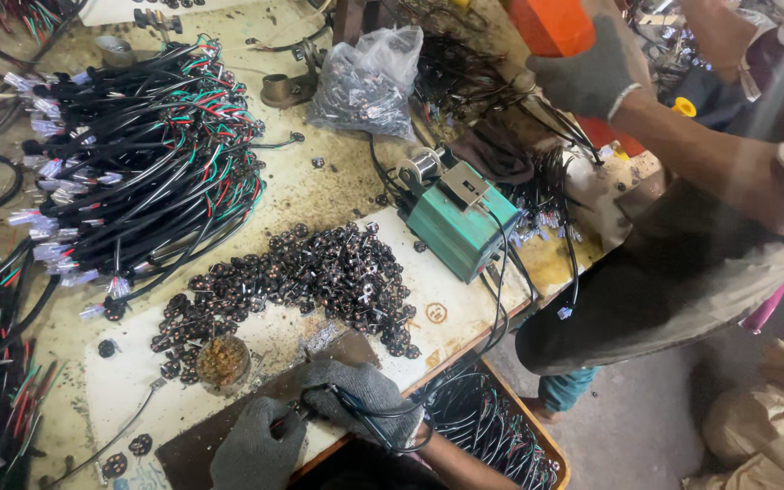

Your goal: The person, wearing gloves, solders wires onto small connector plugs at a workbench. They hold a connector in one hand and a soldering iron in the other, solder the wire joint, place the finished connector onto a growing pile on the bench, and pick up the next connector and wire to repeat the process.

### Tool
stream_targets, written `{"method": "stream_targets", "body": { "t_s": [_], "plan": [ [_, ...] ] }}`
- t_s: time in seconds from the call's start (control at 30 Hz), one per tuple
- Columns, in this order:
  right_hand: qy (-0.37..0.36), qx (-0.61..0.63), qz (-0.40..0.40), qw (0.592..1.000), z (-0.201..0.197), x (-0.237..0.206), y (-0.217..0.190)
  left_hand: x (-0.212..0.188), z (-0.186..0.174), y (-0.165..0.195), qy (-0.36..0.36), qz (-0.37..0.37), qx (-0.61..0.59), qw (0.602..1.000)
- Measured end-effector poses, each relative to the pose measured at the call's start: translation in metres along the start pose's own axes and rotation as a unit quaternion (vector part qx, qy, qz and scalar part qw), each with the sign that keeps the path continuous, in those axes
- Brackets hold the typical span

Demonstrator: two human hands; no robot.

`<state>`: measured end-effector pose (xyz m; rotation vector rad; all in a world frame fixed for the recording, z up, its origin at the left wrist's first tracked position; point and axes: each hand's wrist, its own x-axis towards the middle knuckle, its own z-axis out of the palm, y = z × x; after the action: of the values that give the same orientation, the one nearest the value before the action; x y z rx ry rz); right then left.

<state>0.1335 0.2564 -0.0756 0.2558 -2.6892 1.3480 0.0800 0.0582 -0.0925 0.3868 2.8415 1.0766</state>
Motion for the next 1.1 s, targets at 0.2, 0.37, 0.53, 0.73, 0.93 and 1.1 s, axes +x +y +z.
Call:
{"method": "stream_targets", "body": {
  "t_s": [0.2,0.37,0.53,0.73,0.93,1.1],
  "plan": [
    [-0.008,0.265,0.046,0.963,0.005,-0.008,0.006,-0.001,0.007,-0.005,-0.006,0.011,0.020,1.000],
    [0.025,0.196,0.029,0.980,0.002,-0.006,0.003,-0.002,0.008,-0.007,-0.004,0.019,0.006,1.000],
    [0.008,0.034,-0.013,0.999,-0.008,-0.001,-0.006,-0.001,0.006,-0.011,-0.042,0.009,-0.005,0.999],
    [0.001,0.015,0.015,1.000,-0.004,-0.004,-0.002,-0.002,0.003,-0.008,-0.043,0.018,-0.017,0.999],
    [0.029,0.069,-0.009,0.997,0.005,-0.007,0.011,-0.001,-0.001,0.000,-0.048,-0.010,-0.010,0.999],
    [0.022,0.028,-0.015,0.999,-0.002,-0.006,0.006,0.004,-0.006,0.004,-0.135,-0.066,0.006,0.989]
  ]
}}
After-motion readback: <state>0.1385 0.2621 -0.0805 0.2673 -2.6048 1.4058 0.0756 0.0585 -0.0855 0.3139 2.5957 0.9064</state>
